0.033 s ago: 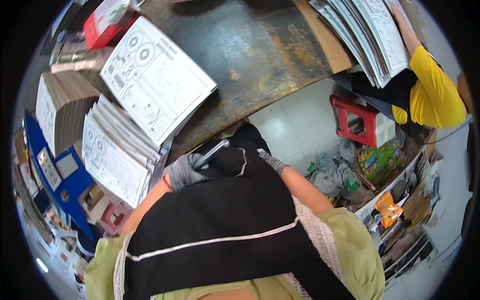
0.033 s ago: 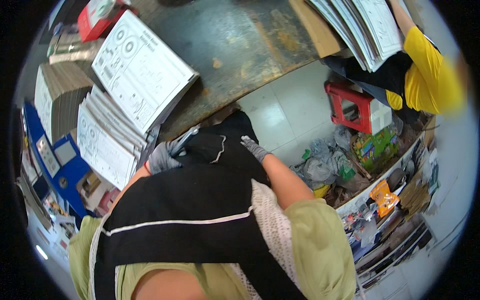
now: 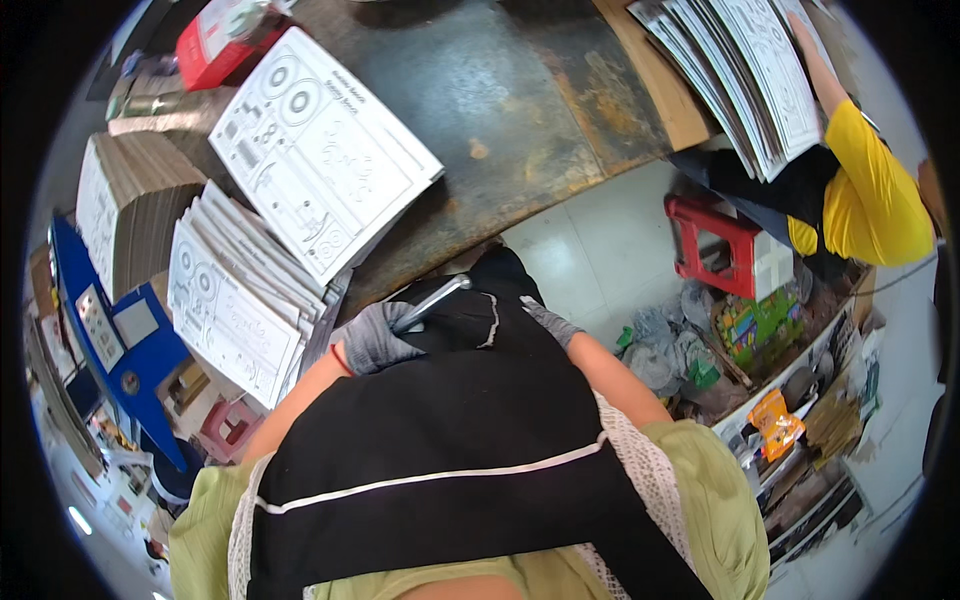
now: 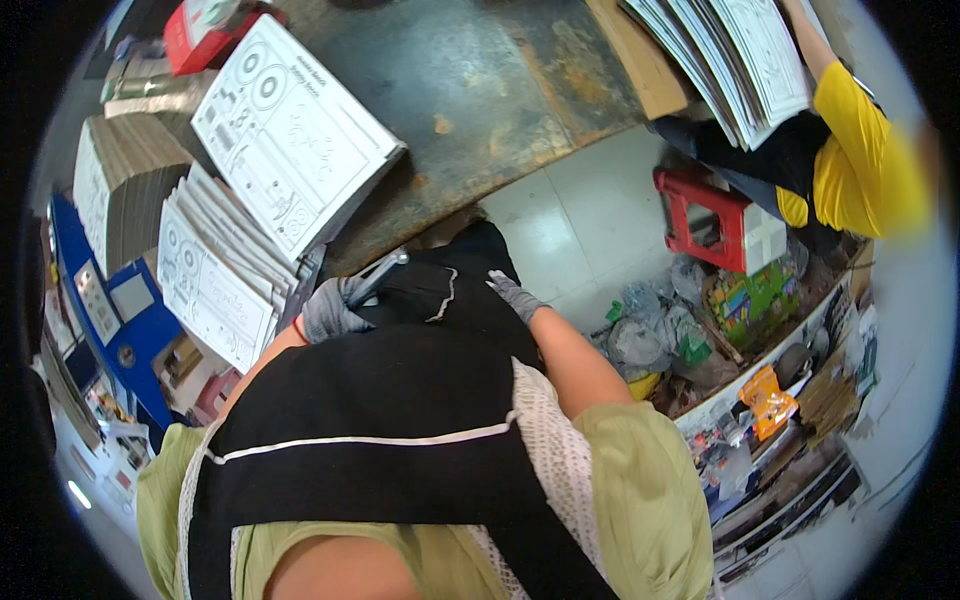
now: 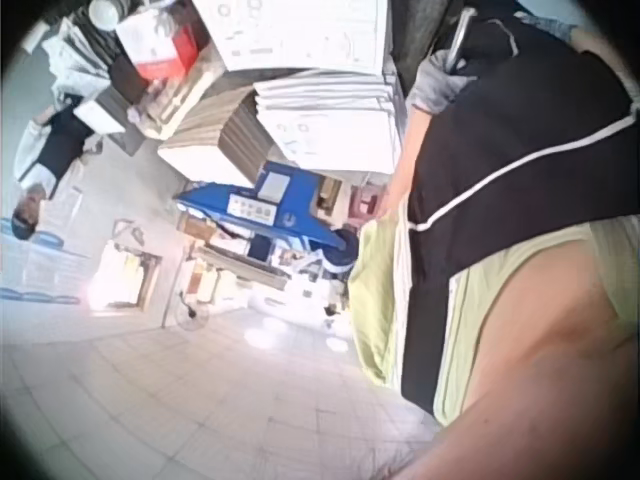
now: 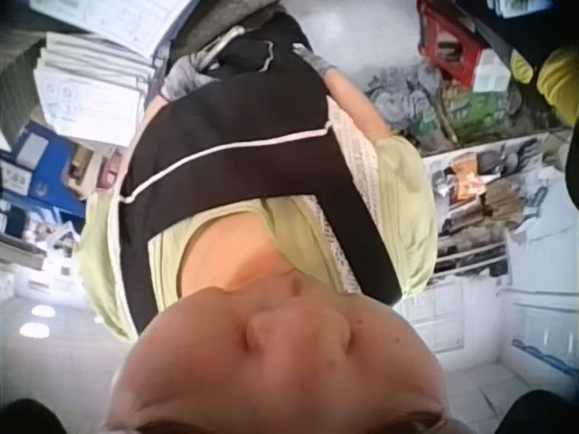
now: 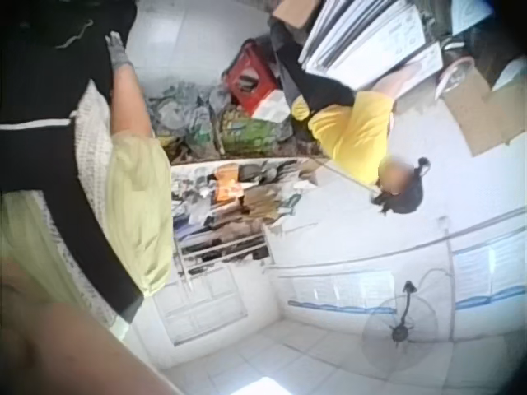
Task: The person repeatedly marks printed paper sheets with a marker, then stacks them on the table. The person handles the sheets one at a time, marking specific areas before placing them into a growing pile.
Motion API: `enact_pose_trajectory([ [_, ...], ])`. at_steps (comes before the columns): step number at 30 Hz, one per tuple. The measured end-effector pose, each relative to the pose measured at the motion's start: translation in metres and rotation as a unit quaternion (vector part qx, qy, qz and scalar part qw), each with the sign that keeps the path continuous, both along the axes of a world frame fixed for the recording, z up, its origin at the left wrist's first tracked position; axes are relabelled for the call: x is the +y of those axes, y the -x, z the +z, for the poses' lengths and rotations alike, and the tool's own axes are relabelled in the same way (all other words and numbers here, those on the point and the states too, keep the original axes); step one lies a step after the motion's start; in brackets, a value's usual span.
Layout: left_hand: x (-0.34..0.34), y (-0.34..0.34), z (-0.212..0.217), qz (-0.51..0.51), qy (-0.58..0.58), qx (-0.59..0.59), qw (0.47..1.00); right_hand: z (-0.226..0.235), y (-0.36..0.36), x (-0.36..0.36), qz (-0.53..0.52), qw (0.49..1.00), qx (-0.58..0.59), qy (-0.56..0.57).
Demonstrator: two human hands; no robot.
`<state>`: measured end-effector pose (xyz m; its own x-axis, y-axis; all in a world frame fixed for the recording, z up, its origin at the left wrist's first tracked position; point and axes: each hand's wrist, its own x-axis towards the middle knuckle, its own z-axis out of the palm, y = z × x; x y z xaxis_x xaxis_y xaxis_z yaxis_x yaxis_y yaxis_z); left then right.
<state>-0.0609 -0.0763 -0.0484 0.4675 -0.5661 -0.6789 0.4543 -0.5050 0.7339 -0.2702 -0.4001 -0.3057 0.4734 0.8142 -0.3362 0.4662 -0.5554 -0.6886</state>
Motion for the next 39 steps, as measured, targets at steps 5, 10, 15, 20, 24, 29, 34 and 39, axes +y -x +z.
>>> enact_pose_trajectory([
  [5,0.002,-0.018,0.017,0.023,0.029,-0.03,0.999,0.085,-0.096,0.001,-0.152,0.911,0.277,0.265],
  [10,0.022,-0.028,0.021,0.199,0.089,-0.015,0.976,0.204,-0.202,0.018,-0.296,0.909,0.217,0.197],
  [15,0.005,-0.037,0.047,0.204,0.039,-0.099,0.973,0.273,-0.262,0.087,-0.278,0.833,0.326,-0.35],
  [20,-0.024,-0.026,0.037,0.246,0.157,-0.165,0.942,0.266,-0.289,0.143,-0.291,0.58,0.64,-0.411],
  [24,0.031,-0.038,0.022,0.286,-0.15,-0.245,0.914,0.273,-0.328,0.166,-0.355,0.601,0.502,-0.51],
  [29,0.065,-0.068,-0.009,0.069,-0.422,-0.351,0.833,0.243,-0.369,0.176,-0.346,0.825,0.205,-0.397],
  [34,0.056,-0.079,-0.027,0.042,-0.412,-0.358,0.837,0.232,-0.372,0.186,-0.308,0.867,0.164,-0.355],
  [39,0.058,-0.08,-0.033,0.055,-0.387,-0.362,0.846,0.228,-0.414,0.246,-0.359,0.716,0.212,-0.561],
])
